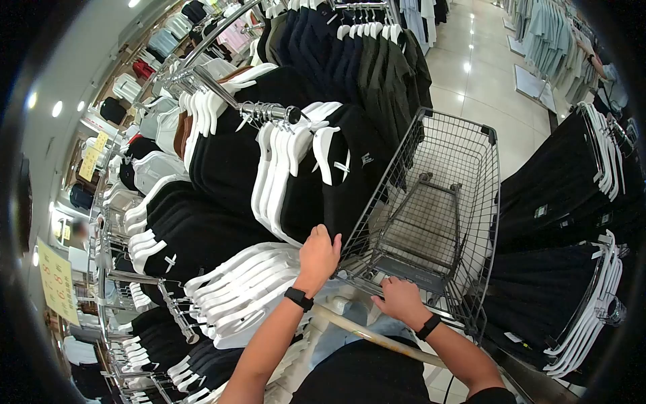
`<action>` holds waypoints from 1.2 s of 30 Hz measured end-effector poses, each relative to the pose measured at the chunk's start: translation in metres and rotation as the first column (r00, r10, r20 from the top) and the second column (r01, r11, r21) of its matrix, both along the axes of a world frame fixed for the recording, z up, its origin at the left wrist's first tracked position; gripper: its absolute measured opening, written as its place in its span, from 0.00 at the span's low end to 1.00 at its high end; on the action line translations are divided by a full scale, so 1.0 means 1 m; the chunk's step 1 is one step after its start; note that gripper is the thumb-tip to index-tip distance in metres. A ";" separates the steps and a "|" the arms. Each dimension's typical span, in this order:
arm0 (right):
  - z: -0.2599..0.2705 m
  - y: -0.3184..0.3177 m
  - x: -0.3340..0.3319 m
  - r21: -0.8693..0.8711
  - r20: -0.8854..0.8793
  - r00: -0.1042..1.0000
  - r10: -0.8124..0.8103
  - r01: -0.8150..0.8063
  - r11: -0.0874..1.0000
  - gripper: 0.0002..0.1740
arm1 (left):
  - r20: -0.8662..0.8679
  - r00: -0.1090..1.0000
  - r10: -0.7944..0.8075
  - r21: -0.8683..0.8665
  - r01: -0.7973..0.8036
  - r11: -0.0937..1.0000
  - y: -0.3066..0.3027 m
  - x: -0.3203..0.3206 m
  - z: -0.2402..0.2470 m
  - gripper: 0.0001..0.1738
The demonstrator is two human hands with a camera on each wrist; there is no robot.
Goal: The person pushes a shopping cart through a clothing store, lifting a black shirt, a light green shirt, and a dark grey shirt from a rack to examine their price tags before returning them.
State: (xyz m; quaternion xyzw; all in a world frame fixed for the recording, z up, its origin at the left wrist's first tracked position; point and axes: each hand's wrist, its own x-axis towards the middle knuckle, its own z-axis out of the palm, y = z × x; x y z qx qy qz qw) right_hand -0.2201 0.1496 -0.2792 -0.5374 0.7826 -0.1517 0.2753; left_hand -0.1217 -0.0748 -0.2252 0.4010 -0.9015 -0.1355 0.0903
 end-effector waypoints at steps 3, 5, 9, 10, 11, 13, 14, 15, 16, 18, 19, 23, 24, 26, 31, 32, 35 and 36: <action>0.001 -0.002 0.000 0.005 -0.005 1.000 0.014 -0.014 1.000 0.28 | 0.063 0.998 0.017 0.009 -0.017 1.000 -0.023 0.012 -0.005 0.18; -0.001 -0.002 0.001 0.075 0.030 0.999 0.018 -0.020 0.997 0.28 | 0.004 1.000 0.025 0.034 -0.025 0.999 -0.053 0.025 -0.021 0.15; -0.002 -0.001 0.003 0.026 0.028 1.000 0.007 -0.008 1.000 0.27 | 0.200 0.969 0.145 0.195 -0.184 0.963 -0.112 0.037 -0.014 0.17; -0.003 0.000 0.003 0.006 0.023 1.000 0.005 -0.005 1.000 0.27 | 0.202 0.977 0.073 0.228 -0.120 0.966 -0.124 0.039 -0.011 0.20; -0.004 0.000 0.004 -0.015 0.019 1.000 0.003 -0.003 1.000 0.28 | 0.201 0.977 0.074 0.222 -0.119 0.968 -0.131 0.036 -0.013 0.20; -0.005 0.000 0.005 -0.034 0.020 1.000 0.005 -0.005 0.999 0.28 | 0.253 0.963 -0.093 0.276 0.021 0.961 -0.140 0.022 -0.003 0.24; -0.005 0.000 0.005 -0.048 0.019 1.000 0.008 -0.007 0.999 0.28 | 0.170 0.980 -0.099 0.274 0.049 0.960 -0.140 0.010 0.001 0.27; -0.005 0.001 0.006 -0.059 0.020 1.000 0.005 -0.004 0.998 0.28 | 0.173 0.980 -0.100 0.264 0.052 0.963 -0.139 -0.002 0.001 0.27; -0.006 0.000 0.006 -0.049 0.012 1.000 0.006 -0.005 0.999 0.27 | -0.015 0.998 -0.058 0.267 0.060 0.962 -0.140 -0.015 0.001 0.26; -0.005 -0.002 0.009 -0.050 0.006 1.000 -0.001 0.001 0.999 0.27 | -0.211 0.977 0.010 0.314 0.058 0.948 -0.141 -0.032 -0.003 0.26; -0.003 -0.002 0.009 -0.007 0.030 1.000 -0.002 0.003 1.000 0.28 | -0.220 0.975 0.037 0.359 0.045 0.932 -0.142 -0.036 -0.012 0.25; -0.002 -0.002 0.014 0.024 0.054 0.998 -0.026 0.025 0.999 0.29 | -0.283 0.959 0.021 0.264 0.057 0.963 -0.131 -0.037 -0.021 0.23; -0.004 -0.002 0.014 0.022 0.047 0.999 -0.016 0.015 1.000 0.29 | -0.246 0.968 0.044 0.332 0.042 0.942 -0.129 -0.036 -0.013 0.27; -0.006 -0.001 0.017 -0.018 0.047 0.998 -0.029 0.030 0.999 0.27 | -0.282 0.958 0.043 0.323 0.053 0.945 -0.149 -0.025 -0.051 0.29; -0.005 0.000 0.018 -0.060 0.034 0.998 -0.045 0.047 0.997 0.26 | -0.128 0.959 0.252 0.832 -0.034 0.553 -0.143 -0.021 -0.019 0.26; -0.007 0.000 0.018 -0.030 0.037 0.999 -0.034 0.036 0.999 0.27 | -0.130 0.944 0.302 0.784 -0.088 0.614 -0.139 -0.025 -0.012 0.25; -0.009 0.001 0.019 -0.013 0.048 0.998 -0.034 0.035 0.999 0.27 | -0.203 0.939 0.277 0.773 -0.020 0.634 -0.142 -0.037 0.012 0.25; -0.010 0.000 0.019 -0.019 0.050 0.998 -0.027 0.028 0.999 0.27 | -0.221 0.940 0.258 0.750 -0.005 0.662 -0.145 -0.045 0.019 0.24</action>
